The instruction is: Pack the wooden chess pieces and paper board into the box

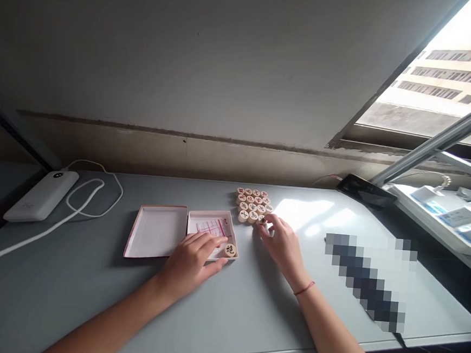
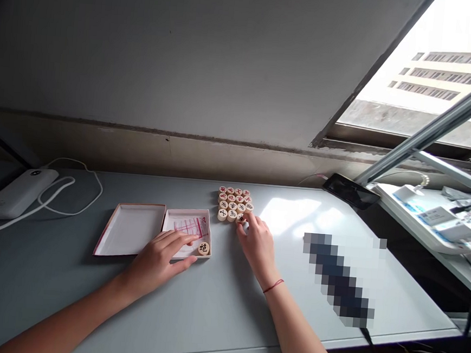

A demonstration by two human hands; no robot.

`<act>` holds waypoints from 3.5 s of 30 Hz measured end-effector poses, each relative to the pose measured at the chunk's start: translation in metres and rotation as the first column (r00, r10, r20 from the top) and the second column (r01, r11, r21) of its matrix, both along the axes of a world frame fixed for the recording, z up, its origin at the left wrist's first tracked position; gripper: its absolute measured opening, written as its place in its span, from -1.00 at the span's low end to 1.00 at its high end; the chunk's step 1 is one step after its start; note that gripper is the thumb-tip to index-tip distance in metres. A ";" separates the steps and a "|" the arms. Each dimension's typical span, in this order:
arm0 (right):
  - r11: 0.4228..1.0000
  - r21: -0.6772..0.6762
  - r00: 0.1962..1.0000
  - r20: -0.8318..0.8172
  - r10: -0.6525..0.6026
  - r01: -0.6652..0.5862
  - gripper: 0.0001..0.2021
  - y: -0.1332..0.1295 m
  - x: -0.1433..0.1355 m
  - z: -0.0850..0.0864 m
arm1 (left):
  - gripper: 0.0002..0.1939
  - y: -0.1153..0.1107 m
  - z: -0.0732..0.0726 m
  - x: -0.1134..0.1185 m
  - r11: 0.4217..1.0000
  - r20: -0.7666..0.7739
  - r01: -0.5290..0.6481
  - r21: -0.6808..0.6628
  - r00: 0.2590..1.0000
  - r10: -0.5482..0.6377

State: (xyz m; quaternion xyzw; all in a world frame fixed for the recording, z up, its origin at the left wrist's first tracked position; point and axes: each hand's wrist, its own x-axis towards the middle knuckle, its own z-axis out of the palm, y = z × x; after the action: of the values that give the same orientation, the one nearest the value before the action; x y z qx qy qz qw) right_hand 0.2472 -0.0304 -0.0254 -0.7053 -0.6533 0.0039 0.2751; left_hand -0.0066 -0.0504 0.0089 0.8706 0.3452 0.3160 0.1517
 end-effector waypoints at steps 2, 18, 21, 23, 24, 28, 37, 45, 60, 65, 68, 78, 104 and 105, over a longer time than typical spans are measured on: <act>1.000 -0.002 1.000 -0.006 0.000 0.000 -0.81 0.003 0.003 -0.004 | -0.73 0.000 -0.002 -0.001 1.000 -0.010 0.004 0.001 1.000 -0.004; 0.847 -0.023 0.806 -0.321 0.497 -0.532 -0.78 -0.023 -0.048 0.011 | -0.73 0.003 0.001 0.025 0.995 -0.421 -0.088 -0.049 0.905 0.060; 0.830 -0.011 0.798 -0.284 0.532 -0.558 -0.77 -0.023 -0.048 0.011 | -0.76 0.001 0.001 0.029 0.990 -0.416 -0.104 -0.094 0.908 0.056; 0.816 -0.012 0.787 -0.274 0.553 -0.578 -0.76 -0.023 -0.047 0.012 | -0.79 0.000 0.002 0.030 0.987 -0.408 -0.112 -0.116 0.911 0.055; 0.813 -0.013 0.784 -0.276 0.557 -0.582 -0.76 -0.023 -0.047 0.012 | -0.80 0.000 0.003 0.030 0.985 -0.401 -0.114 -0.130 0.914 0.053; 0.816 -0.017 0.780 -0.306 0.546 -0.578 -0.77 -0.023 -0.049 0.012 | -0.88 -0.001 0.006 0.030 0.972 -0.357 -0.124 -0.199 0.933 0.046; 0.787 0.059 0.650 -0.527 0.548 -0.615 -0.80 -0.026 -0.045 0.024 | -0.92 0.000 0.003 0.027 0.955 -0.033 -0.054 -0.293 0.998 0.047; 0.848 0.074 0.652 -0.604 0.458 -0.525 -0.83 -0.029 -0.040 0.027 | -0.96 0.001 0.008 0.025 0.937 0.292 0.042 -0.348 0.954 0.066; 0.979 0.169 0.967 -0.246 -0.066 0.110 -0.62 -0.007 0.007 0.003 | -0.86 0.001 0.009 0.015 0.952 0.156 -0.086 -0.294 0.978 0.136; 0.900 0.255 0.847 -0.321 0.423 -0.353 -0.81 -0.034 -0.050 0.024 | -0.88 -0.002 0.004 0.016 0.996 0.106 -0.055 -0.065 0.992 0.062; 0.843 0.299 0.782 -0.326 0.531 -0.448 -0.83 -0.046 -0.073 0.032 | -0.93 -0.004 0.001 0.020 0.999 0.105 -0.038 -0.031 0.994 0.041; 0.963 0.266 0.940 -0.338 0.050 0.044 -0.79 -0.015 -0.006 0.019 | -0.79 0.014 0.013 -0.003 0.939 -0.287 -0.326 0.106 0.895 0.343; 0.940 0.321 0.986 -0.082 0.147 -0.113 -0.86 -0.011 -0.012 0.012 | -0.80 0.025 0.015 -0.019 0.795 -0.656 -0.583 -0.167 0.668 0.351; 0.926 0.316 0.970 -0.062 0.235 -0.204 -0.87 -0.014 -0.022 0.017 | -0.81 0.025 0.014 -0.019 0.798 -0.647 -0.578 -0.169 0.676 0.353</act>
State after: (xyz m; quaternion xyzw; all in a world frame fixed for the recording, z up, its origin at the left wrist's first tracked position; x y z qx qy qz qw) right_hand 0.2247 -0.0448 -0.0080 -0.5752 -0.7062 -0.0321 0.4115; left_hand -0.0261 -0.0251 0.0227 0.7607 0.6401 -0.0081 0.1071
